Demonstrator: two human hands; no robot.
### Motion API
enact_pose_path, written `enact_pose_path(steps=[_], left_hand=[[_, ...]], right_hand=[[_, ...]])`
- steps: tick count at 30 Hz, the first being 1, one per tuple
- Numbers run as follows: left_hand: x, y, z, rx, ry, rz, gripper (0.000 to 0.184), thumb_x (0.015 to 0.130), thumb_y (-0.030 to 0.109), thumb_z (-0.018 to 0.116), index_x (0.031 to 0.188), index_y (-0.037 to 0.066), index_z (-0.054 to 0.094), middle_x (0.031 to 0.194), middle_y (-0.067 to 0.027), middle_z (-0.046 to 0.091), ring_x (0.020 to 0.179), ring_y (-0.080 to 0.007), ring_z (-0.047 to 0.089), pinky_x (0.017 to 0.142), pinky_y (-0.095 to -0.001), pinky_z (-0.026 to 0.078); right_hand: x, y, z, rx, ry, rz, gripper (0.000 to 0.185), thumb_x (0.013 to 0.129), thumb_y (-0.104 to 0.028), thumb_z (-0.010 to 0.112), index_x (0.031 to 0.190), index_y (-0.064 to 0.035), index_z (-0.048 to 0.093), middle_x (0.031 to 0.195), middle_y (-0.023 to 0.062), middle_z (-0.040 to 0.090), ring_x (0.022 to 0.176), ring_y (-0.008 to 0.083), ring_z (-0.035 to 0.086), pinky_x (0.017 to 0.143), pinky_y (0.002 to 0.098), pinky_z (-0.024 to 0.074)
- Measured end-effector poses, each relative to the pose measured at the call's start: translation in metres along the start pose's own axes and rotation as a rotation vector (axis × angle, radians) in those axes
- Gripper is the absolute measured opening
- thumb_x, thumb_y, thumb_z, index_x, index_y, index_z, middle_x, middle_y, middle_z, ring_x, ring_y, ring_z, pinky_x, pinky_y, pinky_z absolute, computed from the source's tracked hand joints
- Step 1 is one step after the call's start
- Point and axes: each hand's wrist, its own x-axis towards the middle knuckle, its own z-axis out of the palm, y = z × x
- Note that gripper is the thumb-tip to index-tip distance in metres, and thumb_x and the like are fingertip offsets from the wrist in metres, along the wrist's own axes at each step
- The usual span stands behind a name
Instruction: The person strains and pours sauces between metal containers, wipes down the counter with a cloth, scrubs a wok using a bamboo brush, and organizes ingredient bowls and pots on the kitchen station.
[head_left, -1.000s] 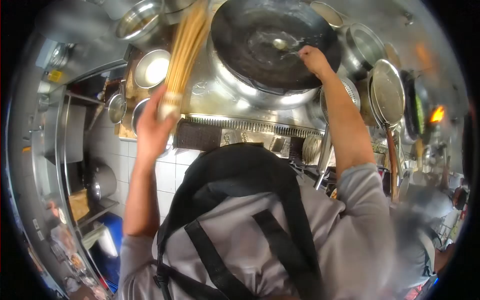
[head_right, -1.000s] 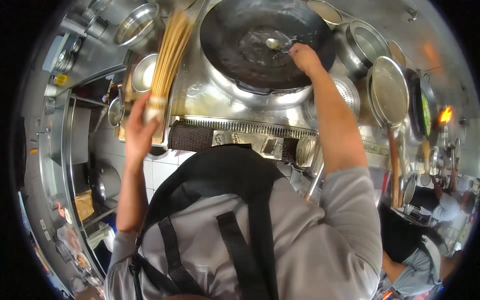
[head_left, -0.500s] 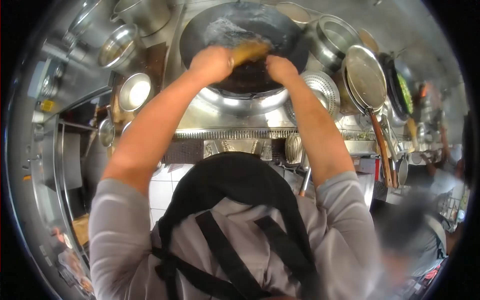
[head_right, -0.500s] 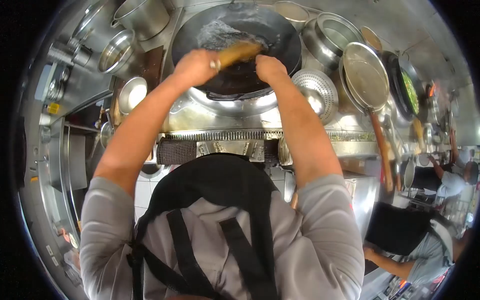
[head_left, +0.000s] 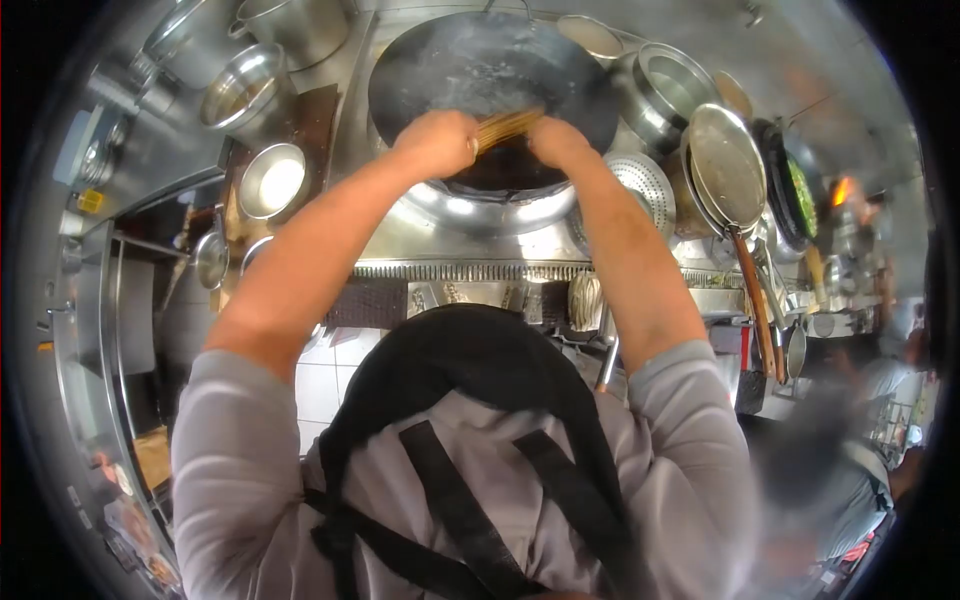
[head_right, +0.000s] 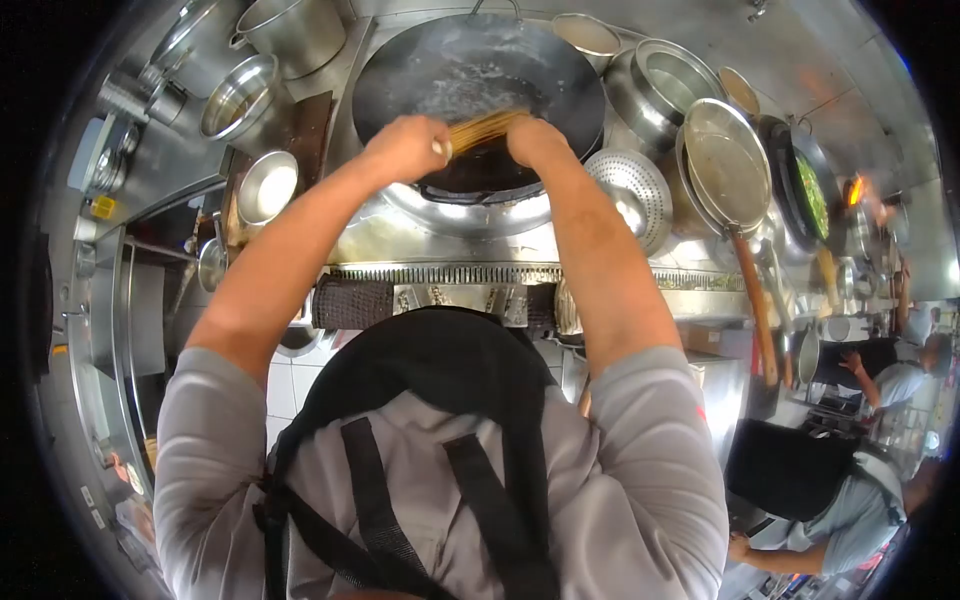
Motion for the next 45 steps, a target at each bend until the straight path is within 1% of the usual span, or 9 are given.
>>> enact_pose_path(steps=[11, 15, 19, 24, 28, 32, 36, 41, 45], left_hand=[[0.021, -0.03, -0.008, 0.096, 0.094, -0.224, 0.026, 0.073, 0.022, 0.067, 0.096, 0.012, 0.072, 0.099, -0.0164, 0.069, 0.093, -0.0372, 0.065, 0.085, -0.0425, 0.052], [-0.001, -0.012, -0.023, -0.012, 0.008, 0.042, 0.025, 0.075, 0.021, 0.064, 0.096, 0.011, 0.072, 0.098, -0.0164, 0.069, 0.092, -0.0371, 0.065, 0.082, -0.0434, 0.052], [0.036, -0.024, -0.013, 0.135, 0.065, -0.198, 0.023, 0.077, 0.023, 0.06, 0.091, 0.009, 0.071, 0.093, -0.0174, 0.069, 0.088, -0.0386, 0.065, 0.082, -0.0448, 0.051], [0.015, -0.02, 0.005, 0.043, -0.005, -0.007, 0.022, 0.08, 0.022, 0.058, 0.094, 0.012, 0.072, 0.095, -0.0159, 0.069, 0.091, -0.038, 0.066, 0.083, -0.045, 0.052], [0.021, -0.023, -0.034, 0.182, 0.114, -0.258, 0.021, 0.081, 0.024, 0.061, 0.097, 0.017, 0.072, 0.091, -0.0155, 0.07, 0.089, -0.0374, 0.066, 0.082, -0.0449, 0.052], [-0.001, 0.0, -0.03, 0.04, 0.097, 0.012, 0.022, 0.08, 0.022, 0.063, 0.098, 0.015, 0.071, 0.091, -0.0168, 0.069, 0.09, -0.0371, 0.066, 0.081, -0.0454, 0.052], [0.032, -0.03, 0.007, 0.09, 0.124, -0.246, 0.022, 0.075, 0.02, 0.066, 0.096, 0.013, 0.071, 0.096, -0.0181, 0.068, 0.092, -0.0375, 0.065, 0.083, -0.0461, 0.051], [-0.011, 0.002, -0.003, 0.013, 0.095, -0.031, 0.022, 0.078, 0.012, 0.059, 0.096, 0.011, 0.072, 0.103, -0.0171, 0.068, 0.097, -0.035, 0.065, 0.087, -0.0446, 0.052], [0.012, -0.009, -0.015, 0.024, 0.089, -0.201, 0.018, 0.08, 0.019, 0.06, 0.093, 0.012, 0.07, 0.1, -0.0193, 0.067, 0.094, -0.0376, 0.064, 0.083, -0.0451, 0.051]], right_hand=[[-0.016, -0.02, -0.035, -0.023, 0.023, 0.079, 0.022, 0.087, -0.018, 0.057, 0.094, -0.0007, 0.069, 0.104, 0.0212, 0.066, 0.098, 0.0363, 0.064, 0.086, 0.0453, 0.0508], [-0.012, -0.019, -0.036, -0.021, -0.031, 0.096, 0.026, 0.085, -0.01, 0.052, 0.102, -0.0008, 0.069, 0.112, 0.0215, 0.065, 0.106, 0.0365, 0.063, 0.092, 0.044, 0.0496], [-0.014, -0.012, -0.03, -0.017, 0.03, 0.1, 0.024, 0.085, -0.012, 0.053, 0.099, -0.0004, 0.07, 0.108, 0.0218, 0.066, 0.102, 0.0372, 0.063, 0.089, 0.0447, 0.0504], [-0.014, -0.009, -0.022, -0.057, 0.006, 0.01, 0.021, 0.087, -0.02, 0.056, 0.094, -0.0057, 0.069, 0.096, 0.0224, 0.067, 0.096, 0.0382, 0.064, 0.085, 0.0475, 0.0501], [-0.03, -0.012, -0.039, -0.096, 0.105, 0.028, 0.022, 0.083, -0.017, 0.058, 0.103, -0.0105, 0.065, 0.098, 0.021, 0.066, 0.095, 0.0377, 0.064, 0.083, 0.0476, 0.0504], [-0.035, -0.018, -0.044, -0.136, 0.196, -0.1, 0.022, 0.082, -0.014, 0.058, 0.102, -0.0099, 0.064, 0.102, 0.0187, 0.063, 0.097, 0.0363, 0.063, 0.084, 0.0469, 0.0508], [-0.041, -0.015, -0.052, -0.258, 0.13, -0.182, 0.023, 0.088, -0.014, 0.049, 0.103, -0.01, 0.066, 0.105, 0.0163, 0.06, 0.1, 0.0345, 0.061, 0.083, 0.0436, 0.0526], [-0.036, -0.007, -0.046, -0.236, 0.145, -0.169, 0.023, 0.088, -0.013, 0.048, 0.103, -0.009, 0.066, 0.104, 0.0168, 0.061, 0.098, 0.0353, 0.062, 0.083, 0.0439, 0.0525], [-0.026, 0.005, -0.044, -0.152, 0.104, -0.108, 0.023, 0.087, -0.011, 0.047, 0.1, -0.0077, 0.065, 0.104, 0.0203, 0.063, 0.098, 0.0372, 0.063, 0.085, 0.0454, 0.0512]])
